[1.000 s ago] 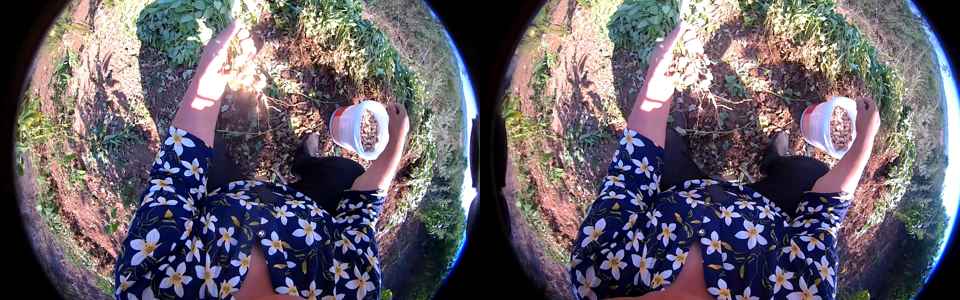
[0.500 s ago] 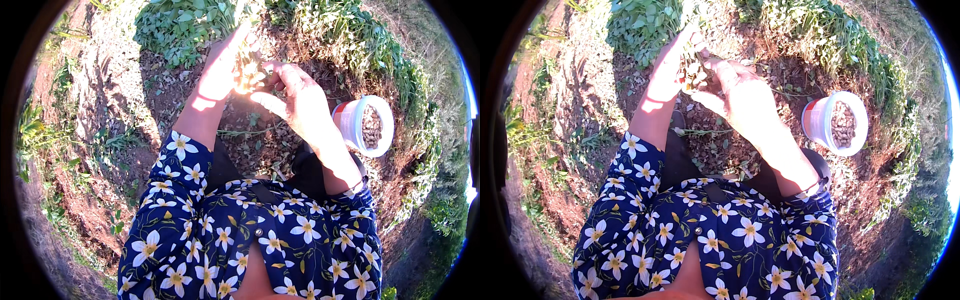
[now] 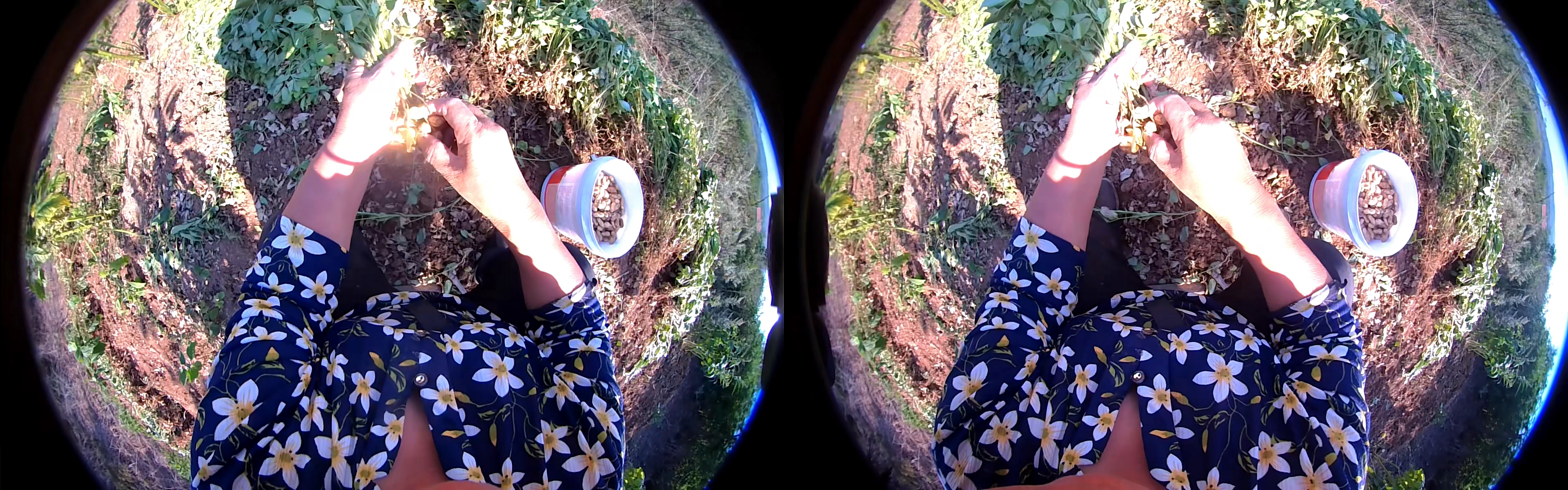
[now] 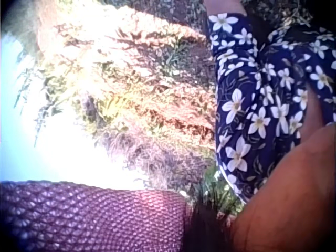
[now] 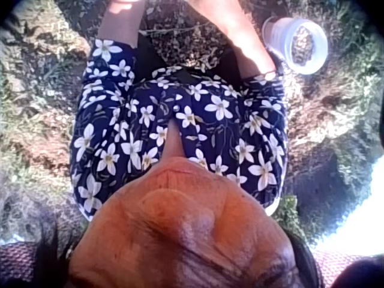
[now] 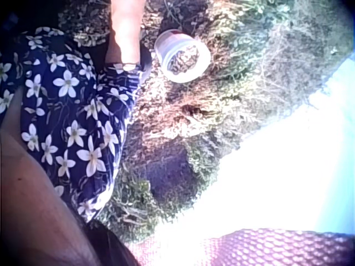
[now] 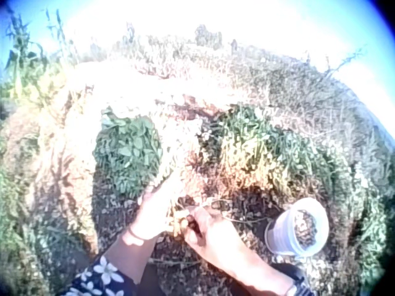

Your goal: The person stands in a garden and manually harvests peanuts by pulling plants from the soil. They shake the roots to dislodge dirt and place the harvested peanuts into a white bucket nearby.

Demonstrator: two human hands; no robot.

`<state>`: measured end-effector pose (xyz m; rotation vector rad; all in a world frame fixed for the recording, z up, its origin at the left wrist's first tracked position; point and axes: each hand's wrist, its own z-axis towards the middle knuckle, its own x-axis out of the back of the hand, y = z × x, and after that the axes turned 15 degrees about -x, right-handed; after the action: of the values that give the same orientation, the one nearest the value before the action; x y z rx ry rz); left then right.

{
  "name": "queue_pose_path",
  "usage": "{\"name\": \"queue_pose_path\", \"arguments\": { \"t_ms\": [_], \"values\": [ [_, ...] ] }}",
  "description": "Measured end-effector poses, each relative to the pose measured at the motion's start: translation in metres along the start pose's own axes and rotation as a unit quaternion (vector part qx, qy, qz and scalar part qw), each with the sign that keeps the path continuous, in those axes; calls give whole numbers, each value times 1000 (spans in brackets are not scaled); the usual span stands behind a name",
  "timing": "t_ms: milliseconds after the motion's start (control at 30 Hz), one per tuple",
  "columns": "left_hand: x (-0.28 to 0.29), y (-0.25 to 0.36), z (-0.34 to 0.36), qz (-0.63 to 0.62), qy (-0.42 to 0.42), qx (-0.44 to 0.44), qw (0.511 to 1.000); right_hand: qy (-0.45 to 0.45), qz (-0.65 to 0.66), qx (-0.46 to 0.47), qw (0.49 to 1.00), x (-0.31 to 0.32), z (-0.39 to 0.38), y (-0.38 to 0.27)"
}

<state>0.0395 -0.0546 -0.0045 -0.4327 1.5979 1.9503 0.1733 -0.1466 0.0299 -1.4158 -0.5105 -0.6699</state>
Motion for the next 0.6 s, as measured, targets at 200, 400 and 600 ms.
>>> {"name": "queue_pose_path", "arguments": {
  "t_ms": [200, 400, 600],
  "values": [
    [1, 1, 2, 51, 21, -15, 998, -50, 199, -141, 968, -12, 3, 5],
    [-2, 3, -1, 5, 42, -11, 999, 10, 52, -35, 998, -14, 5, -2],
    [-1, -3, 0, 33, 39, -46, 998, -46, 162, -133, 977, -13, 8, 2]
  ]
}}
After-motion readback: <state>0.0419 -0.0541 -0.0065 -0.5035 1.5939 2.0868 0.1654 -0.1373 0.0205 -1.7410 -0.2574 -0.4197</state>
